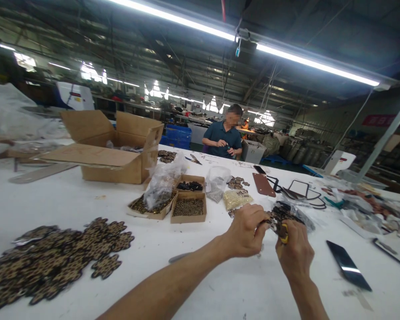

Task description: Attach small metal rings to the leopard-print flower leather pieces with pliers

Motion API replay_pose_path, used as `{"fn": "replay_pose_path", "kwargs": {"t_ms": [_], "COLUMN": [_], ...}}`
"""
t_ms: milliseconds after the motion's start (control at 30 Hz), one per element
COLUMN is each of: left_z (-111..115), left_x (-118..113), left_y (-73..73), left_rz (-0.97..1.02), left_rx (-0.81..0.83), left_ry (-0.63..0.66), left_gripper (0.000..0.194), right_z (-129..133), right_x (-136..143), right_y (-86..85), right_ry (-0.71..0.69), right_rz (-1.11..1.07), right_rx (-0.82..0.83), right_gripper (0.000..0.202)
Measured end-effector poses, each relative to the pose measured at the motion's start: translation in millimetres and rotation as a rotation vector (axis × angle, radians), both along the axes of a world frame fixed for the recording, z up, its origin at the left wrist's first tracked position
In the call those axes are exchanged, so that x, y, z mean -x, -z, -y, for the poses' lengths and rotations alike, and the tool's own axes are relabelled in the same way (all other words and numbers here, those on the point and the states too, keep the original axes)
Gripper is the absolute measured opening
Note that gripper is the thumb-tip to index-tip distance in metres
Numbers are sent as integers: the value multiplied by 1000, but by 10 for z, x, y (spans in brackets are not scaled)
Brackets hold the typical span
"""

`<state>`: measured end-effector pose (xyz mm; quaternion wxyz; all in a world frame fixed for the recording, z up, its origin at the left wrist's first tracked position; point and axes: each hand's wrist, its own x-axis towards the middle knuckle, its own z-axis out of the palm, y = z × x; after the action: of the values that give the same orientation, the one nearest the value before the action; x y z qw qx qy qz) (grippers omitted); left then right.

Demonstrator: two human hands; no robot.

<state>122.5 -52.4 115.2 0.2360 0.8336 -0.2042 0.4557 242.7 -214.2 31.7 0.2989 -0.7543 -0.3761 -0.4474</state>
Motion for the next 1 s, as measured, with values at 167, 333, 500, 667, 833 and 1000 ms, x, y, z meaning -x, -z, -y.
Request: {"fn": "replay_pose_path", "kwargs": {"t_ms": [167,333,500,667,833,1000], "left_z": [17,34,52,53,62,67], "left_x": [16,23,35,41,41,44], "left_y": [-9,-17,-22,-21,-25,-25], "left_rz": [3,0,-4,-4,0,5], "left_rx": [-21,-28,-35,-39,-33,-18], "left_ry": [4,4,3,-1,-1,-7], "left_gripper": [7,6,7,6,6,5], "right_z": [-8,-13,-20,-22,-30,-59], "right_x": [22,39,53,64,69,65], "right_y": [-29,-35,-39,-44,-41,-6], "right_ry": [-18,-28,-38,-45,-54,-61], "right_rz": [8,9,10,19,13,0], "right_rx": [-34,-68,-79,-85,-91,-108], "right_gripper": [21,17,15,15,12,11]}}
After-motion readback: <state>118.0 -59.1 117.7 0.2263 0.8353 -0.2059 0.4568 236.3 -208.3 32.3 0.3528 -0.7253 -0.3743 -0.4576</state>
